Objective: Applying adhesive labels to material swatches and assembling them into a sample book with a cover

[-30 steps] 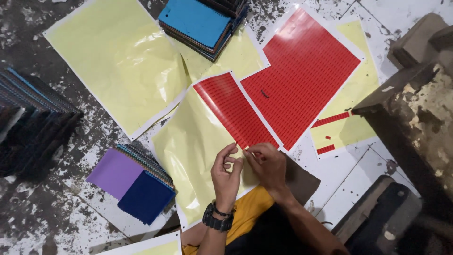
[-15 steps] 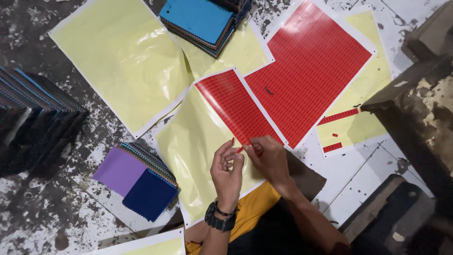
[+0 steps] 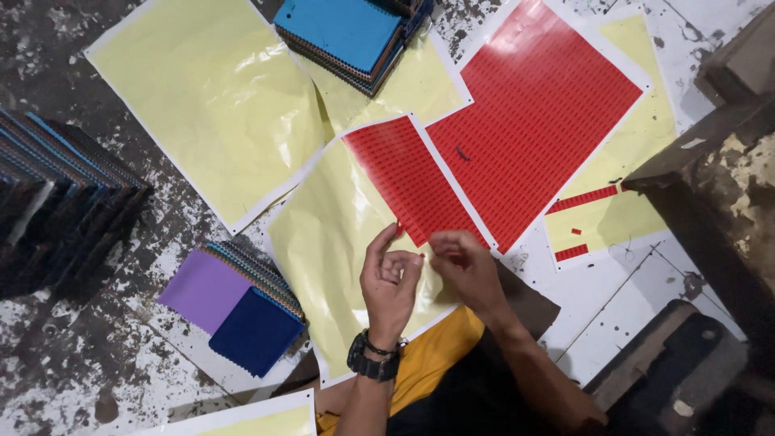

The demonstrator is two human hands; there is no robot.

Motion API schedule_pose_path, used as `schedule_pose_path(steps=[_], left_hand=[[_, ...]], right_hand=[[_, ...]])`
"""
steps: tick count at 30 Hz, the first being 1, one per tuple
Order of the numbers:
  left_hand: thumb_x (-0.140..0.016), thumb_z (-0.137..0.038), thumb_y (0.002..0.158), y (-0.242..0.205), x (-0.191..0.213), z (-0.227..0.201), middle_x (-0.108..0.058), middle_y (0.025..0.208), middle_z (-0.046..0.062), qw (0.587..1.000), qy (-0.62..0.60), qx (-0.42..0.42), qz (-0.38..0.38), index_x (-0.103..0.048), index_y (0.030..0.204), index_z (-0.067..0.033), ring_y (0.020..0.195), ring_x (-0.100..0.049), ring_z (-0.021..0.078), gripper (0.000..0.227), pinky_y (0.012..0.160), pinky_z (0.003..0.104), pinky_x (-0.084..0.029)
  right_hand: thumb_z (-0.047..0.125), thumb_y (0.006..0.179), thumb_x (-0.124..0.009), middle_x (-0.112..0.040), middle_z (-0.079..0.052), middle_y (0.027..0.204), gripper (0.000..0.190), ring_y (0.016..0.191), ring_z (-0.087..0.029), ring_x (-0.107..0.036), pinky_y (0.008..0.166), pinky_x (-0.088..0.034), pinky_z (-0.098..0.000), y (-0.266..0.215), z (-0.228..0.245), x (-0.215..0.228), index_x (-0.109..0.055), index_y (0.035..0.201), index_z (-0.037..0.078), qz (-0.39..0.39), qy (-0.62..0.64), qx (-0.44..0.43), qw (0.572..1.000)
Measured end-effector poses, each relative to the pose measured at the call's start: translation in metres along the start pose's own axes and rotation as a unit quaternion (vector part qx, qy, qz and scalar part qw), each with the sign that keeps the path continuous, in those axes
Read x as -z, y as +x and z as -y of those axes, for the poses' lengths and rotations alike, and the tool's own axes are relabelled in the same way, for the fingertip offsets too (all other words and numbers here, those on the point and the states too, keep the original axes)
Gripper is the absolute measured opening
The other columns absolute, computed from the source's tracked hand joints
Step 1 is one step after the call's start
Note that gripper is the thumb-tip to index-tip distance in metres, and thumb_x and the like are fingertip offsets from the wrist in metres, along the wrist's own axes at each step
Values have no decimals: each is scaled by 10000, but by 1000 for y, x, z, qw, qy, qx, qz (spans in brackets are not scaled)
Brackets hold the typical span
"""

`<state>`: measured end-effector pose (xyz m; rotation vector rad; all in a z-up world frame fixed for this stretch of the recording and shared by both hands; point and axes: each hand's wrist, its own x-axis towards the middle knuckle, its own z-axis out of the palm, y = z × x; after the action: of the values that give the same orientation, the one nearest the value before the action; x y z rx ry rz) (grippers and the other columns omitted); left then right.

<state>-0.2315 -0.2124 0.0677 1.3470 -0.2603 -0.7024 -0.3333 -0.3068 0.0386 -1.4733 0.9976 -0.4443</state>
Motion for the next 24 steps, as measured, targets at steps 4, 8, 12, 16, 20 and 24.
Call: schedule_pose_path(steps=[4, 8, 12, 16, 20, 24], left_hand=[[-701, 37, 872, 0, -1, 3, -568, 1384, 122, 997, 27, -50, -49, -552, 1368, -5, 882, -650, 93, 520, 895, 306, -614], [-704, 46, 867, 0, 1, -1, -534, 1384, 148, 995, 30, -66, -61, -564, 1333, 18, 900, -658, 128, 487, 903, 328, -630], [-691, 78, 843, 3, 4, -1, -475, 1433, 178, 996, 21, -73, -53, -579, 1330, 24, 993, -647, 193, 502, 940, 387, -628], [-709, 103, 795, 3, 7, -2, -365, 1528, 189, 997, 18, -72, -29, -574, 1337, 17, 1179, -616, 280, 565, 973, 425, -611], [-796, 49, 770, 7, 2, -1, -313, 1562, 165, 998, -18, -62, 6, -552, 1367, -11, 1235, -583, 278, 648, 965, 388, -616], [-752, 65, 823, 8, -1, 1, -372, 1514, 150, 998, -1, -49, -25, -585, 1311, 0, 1096, -634, 214, 521, 849, 302, -655]], right_hand=[[200, 789, -882, -676, -83, 763, 239, 707, -257, -732, 646, -591, -339, 10, 20, -8, -786, 980, 92, -52, -195, 140, 969], [215, 784, -864, -645, -79, 697, 209, 654, -279, -704, 612, -571, -370, 11, 14, -10, -785, 928, 87, -52, -236, 165, 956], [236, 772, -887, -667, -39, 694, 181, 654, -227, -711, 583, -564, -322, 8, 9, -15, -801, 895, 136, -85, -218, 135, 963], [170, 761, -864, -742, -35, 934, 182, 812, -148, -724, 694, -588, -279, 10, -18, -7, -811, 934, 152, -26, -76, 16, 997], [66, 727, -823, -676, -118, 1165, 282, 969, -186, -641, 835, -569, -357, 5, 18, 1, -780, 1005, 51, 47, 41, -56, 996], [102, 785, -783, -703, -127, 1057, 341, 903, -178, -670, 794, -564, -330, 11, 24, 5, -745, 1119, 44, 35, 78, -121, 989]])
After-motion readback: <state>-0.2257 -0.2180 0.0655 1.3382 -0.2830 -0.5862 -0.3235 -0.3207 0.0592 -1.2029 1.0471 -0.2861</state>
